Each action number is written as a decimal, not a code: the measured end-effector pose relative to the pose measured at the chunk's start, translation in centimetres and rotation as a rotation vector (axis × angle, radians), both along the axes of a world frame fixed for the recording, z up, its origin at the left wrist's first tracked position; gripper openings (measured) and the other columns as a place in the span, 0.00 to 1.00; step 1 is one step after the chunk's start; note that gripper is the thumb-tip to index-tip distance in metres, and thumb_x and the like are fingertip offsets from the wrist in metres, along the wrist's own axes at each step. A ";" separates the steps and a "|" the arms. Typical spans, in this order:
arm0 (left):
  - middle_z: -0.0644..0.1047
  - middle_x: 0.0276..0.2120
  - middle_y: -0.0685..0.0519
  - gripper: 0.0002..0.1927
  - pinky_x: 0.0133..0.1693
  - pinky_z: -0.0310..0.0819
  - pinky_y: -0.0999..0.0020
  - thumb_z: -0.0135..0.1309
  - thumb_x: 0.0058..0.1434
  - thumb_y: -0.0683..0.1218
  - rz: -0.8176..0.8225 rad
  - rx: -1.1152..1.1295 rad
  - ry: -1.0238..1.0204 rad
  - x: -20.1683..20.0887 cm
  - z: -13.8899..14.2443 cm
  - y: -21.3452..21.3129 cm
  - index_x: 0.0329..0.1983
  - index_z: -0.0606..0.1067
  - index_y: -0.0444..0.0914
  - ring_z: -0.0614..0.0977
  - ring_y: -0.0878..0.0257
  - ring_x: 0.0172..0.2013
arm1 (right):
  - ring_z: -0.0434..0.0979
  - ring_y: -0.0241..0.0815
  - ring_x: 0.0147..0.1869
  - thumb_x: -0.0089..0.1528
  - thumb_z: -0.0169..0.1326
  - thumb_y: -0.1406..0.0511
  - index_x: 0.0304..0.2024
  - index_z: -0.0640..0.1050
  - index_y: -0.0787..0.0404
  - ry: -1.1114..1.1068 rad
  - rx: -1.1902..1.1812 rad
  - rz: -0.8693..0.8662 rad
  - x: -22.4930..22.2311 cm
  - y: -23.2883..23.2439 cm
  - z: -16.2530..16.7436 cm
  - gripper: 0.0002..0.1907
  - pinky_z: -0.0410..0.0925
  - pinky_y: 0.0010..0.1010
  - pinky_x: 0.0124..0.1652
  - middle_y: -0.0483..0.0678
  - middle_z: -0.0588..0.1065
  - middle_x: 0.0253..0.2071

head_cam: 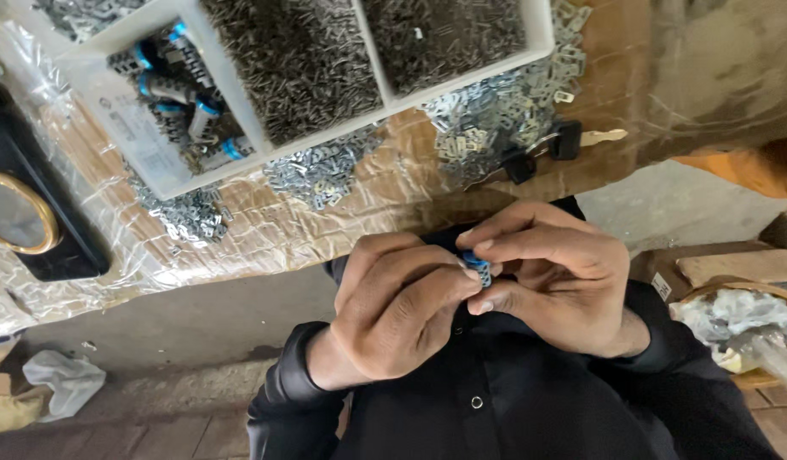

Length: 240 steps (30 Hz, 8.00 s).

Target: The person sits at a workbench and assembles lock cylinders by hand, inserting small metal pins and springs into a blue-capped cylinder body taken from a compartment tray. The person works the parts into the cylinder with both hands and sets completed cylinders among a pile of similar locks on the bench.

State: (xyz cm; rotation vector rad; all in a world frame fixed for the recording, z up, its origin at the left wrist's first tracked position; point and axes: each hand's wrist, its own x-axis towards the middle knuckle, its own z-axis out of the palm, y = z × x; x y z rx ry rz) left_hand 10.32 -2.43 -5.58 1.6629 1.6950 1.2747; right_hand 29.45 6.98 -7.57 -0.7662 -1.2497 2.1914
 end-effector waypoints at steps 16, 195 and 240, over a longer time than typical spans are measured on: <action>0.76 0.42 0.55 0.16 0.37 0.74 0.67 0.67 0.62 0.41 0.065 -0.401 -0.202 -1.2 1.2 -0.7 0.52 0.79 0.41 0.76 0.63 0.37 | 0.84 0.48 0.52 0.59 0.64 0.80 0.52 0.78 0.72 0.023 -0.031 0.081 -0.1 -0.1 -0.8 0.19 0.83 0.32 0.48 0.63 0.75 0.55; 0.73 0.39 0.53 0.17 0.37 0.73 0.66 0.73 0.60 0.44 0.007 -0.254 0.075 -0.5 1.9 3.1 0.51 0.82 0.41 0.76 0.63 0.37 | 0.87 0.35 0.31 0.62 0.62 0.68 0.45 0.80 0.65 0.007 0.201 -0.088 1.7 3.4 -0.4 0.09 0.80 0.25 0.26 0.59 0.81 0.44; 0.76 0.37 0.49 0.14 0.36 0.82 0.69 0.65 0.56 0.34 -0.358 -0.057 -0.322 -5.4 4.3 -1.4 0.46 0.80 0.35 0.83 0.62 0.34 | 0.88 0.42 0.45 0.63 0.67 0.71 0.47 0.76 0.70 0.012 -0.176 0.588 -2.5 0.9 -0.4 0.14 0.82 0.29 0.45 0.56 0.85 0.43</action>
